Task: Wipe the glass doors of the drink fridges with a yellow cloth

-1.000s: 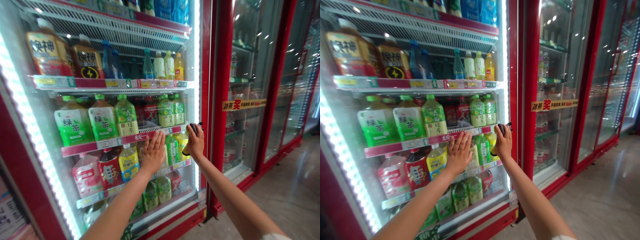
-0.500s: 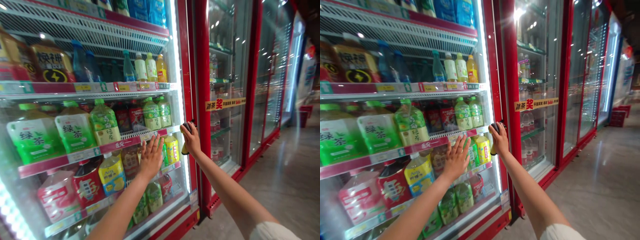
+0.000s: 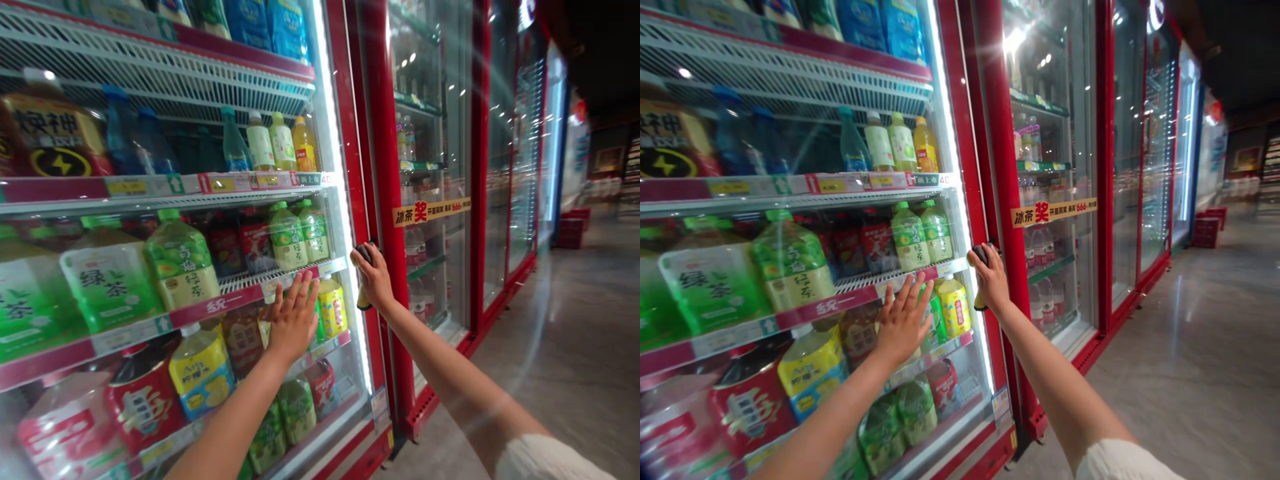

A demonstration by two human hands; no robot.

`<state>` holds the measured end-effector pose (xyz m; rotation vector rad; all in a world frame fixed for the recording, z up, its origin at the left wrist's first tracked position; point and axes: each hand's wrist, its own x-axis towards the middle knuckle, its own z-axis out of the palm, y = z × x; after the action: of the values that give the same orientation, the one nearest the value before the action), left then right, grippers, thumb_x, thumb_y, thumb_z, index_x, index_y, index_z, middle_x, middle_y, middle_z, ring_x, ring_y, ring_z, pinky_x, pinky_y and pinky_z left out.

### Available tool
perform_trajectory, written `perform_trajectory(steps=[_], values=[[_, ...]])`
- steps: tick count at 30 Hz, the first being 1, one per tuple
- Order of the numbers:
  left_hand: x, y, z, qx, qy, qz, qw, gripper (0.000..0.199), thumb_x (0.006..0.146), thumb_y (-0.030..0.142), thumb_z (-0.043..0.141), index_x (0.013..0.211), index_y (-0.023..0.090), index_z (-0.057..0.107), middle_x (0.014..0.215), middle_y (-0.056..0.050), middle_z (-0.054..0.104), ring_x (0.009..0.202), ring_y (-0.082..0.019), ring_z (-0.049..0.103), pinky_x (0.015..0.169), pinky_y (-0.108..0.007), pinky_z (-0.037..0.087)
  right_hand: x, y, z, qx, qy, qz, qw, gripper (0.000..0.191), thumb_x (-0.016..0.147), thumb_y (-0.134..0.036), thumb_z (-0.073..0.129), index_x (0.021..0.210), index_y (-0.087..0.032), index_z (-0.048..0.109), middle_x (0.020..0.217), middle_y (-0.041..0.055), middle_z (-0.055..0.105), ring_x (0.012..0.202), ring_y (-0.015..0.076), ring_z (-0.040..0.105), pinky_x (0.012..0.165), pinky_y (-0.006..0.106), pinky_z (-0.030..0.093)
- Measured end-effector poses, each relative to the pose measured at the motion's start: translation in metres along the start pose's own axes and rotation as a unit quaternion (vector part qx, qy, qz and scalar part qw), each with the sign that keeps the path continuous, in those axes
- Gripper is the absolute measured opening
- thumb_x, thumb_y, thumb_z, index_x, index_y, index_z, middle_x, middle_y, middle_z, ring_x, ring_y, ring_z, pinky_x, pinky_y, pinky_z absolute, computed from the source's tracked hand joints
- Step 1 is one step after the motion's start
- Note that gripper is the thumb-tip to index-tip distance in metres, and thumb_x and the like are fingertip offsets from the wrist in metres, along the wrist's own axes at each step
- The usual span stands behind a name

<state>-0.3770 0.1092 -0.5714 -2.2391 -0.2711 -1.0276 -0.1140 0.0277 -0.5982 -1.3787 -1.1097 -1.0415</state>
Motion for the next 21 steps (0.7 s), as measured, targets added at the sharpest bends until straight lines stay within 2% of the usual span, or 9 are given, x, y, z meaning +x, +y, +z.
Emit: perform_trajectory(steps=[2, 4, 9, 11, 14, 17, 19, 21], values=[[-0.002, -0.002, -0.001, 0.004, 0.001, 0.006, 1.000, 0.089, 0.092, 0.030, 0.064, 0.166, 0.022, 0.017, 0.170, -0.011, 0.027, 0.160, -0.026, 0.018, 0.132, -0.051, -0.003, -0.020, 0.000, 0.000, -0.010, -0.003, -0.005, 1.000, 0.048, 0.099, -0.014, 0.050, 0.140, -0.034, 0.065, 0.155, 0.0094, 0.052, 0.150, 0.0292, 0.041, 0.119, 0.052, 0.044], [-0.001, -0.005, -0.003, 0.007, -0.002, 0.011, 1.000, 0.088, 0.092, 0.031, 0.066, 0.166, 0.023, 0.019, 0.170, -0.010, 0.027, 0.160, -0.026, 0.018, 0.132, -0.051, -0.006, -0.015, 0.000, -0.001, -0.012, 0.000, -0.012, 1.000, 0.046, 0.100, -0.014, 0.047, 0.137, -0.034, 0.067, 0.152, 0.0090, 0.055, 0.149, 0.0281, 0.043, 0.118, 0.051, 0.045], [0.008, -0.013, -0.011, 0.009, 0.001, 0.003, 1.000, 0.086, 0.092, 0.033, 0.066, 0.165, 0.023, 0.021, 0.168, -0.009, 0.032, 0.160, -0.027, 0.020, 0.132, -0.052, -0.005, 0.067, -0.007, 0.000, -0.001, 0.022, -0.017, 1.000, 0.043, 0.103, -0.020, 0.046, 0.138, -0.034, 0.066, 0.151, 0.0073, 0.055, 0.148, 0.0262, 0.044, 0.121, 0.050, 0.042], [0.009, -0.015, -0.013, 0.012, 0.006, 0.000, 1.000, 0.086, 0.092, 0.033, 0.066, 0.165, 0.023, 0.023, 0.168, -0.009, 0.032, 0.160, -0.028, 0.020, 0.132, -0.052, -0.004, 0.078, -0.012, 0.000, 0.005, 0.033, -0.022, 0.999, 0.044, 0.103, -0.022, 0.047, 0.142, -0.034, 0.063, 0.154, 0.0074, 0.053, 0.150, 0.0270, 0.041, 0.122, 0.052, 0.040], [0.004, -0.016, -0.016, 0.018, 0.007, 0.003, 1.000, 0.084, 0.092, 0.033, 0.066, 0.165, 0.023, 0.025, 0.169, -0.009, 0.032, 0.159, -0.027, 0.021, 0.132, -0.049, -0.003, 0.051, -0.014, -0.001, 0.017, 0.000, -0.075, 0.997, 0.047, 0.101, -0.021, 0.051, 0.146, -0.033, 0.059, 0.157, 0.0080, 0.050, 0.153, 0.0274, 0.036, 0.122, 0.051, 0.040], [-0.004, -0.022, -0.021, 0.021, 0.008, 0.006, 1.000, 0.085, 0.093, 0.034, 0.066, 0.165, 0.024, 0.023, 0.169, -0.009, 0.032, 0.160, -0.027, 0.020, 0.132, -0.049, -0.004, 0.020, -0.007, -0.004, 0.019, -0.031, -0.086, 0.996, 0.051, 0.100, -0.020, 0.051, 0.149, -0.035, 0.055, 0.155, 0.0069, 0.053, 0.150, 0.0248, 0.042, 0.120, 0.047, 0.043], [-0.009, -0.028, -0.025, 0.024, 0.011, 0.008, 1.000, 0.086, 0.093, 0.034, 0.066, 0.166, 0.025, 0.021, 0.168, -0.009, 0.032, 0.160, -0.026, 0.019, 0.132, -0.049, -0.004, 0.023, -0.004, -0.004, 0.015, -0.017, -0.059, 0.998, 0.056, 0.101, -0.020, 0.048, 0.155, -0.033, 0.046, 0.157, 0.0091, 0.050, 0.149, 0.0245, 0.044, 0.120, 0.047, 0.044], [-0.012, -0.034, -0.029, 0.029, 0.014, 0.015, 0.999, 0.088, 0.093, 0.036, 0.066, 0.166, 0.025, 0.019, 0.168, -0.008, 0.032, 0.160, -0.026, 0.017, 0.133, -0.048, -0.004, 0.045, -0.010, 0.001, 0.013, 0.009, -0.024, 1.000, 0.058, 0.102, -0.020, 0.044, 0.160, -0.027, 0.039, 0.161, 0.0124, 0.045, 0.150, 0.0251, 0.042, 0.121, 0.048, 0.042]])
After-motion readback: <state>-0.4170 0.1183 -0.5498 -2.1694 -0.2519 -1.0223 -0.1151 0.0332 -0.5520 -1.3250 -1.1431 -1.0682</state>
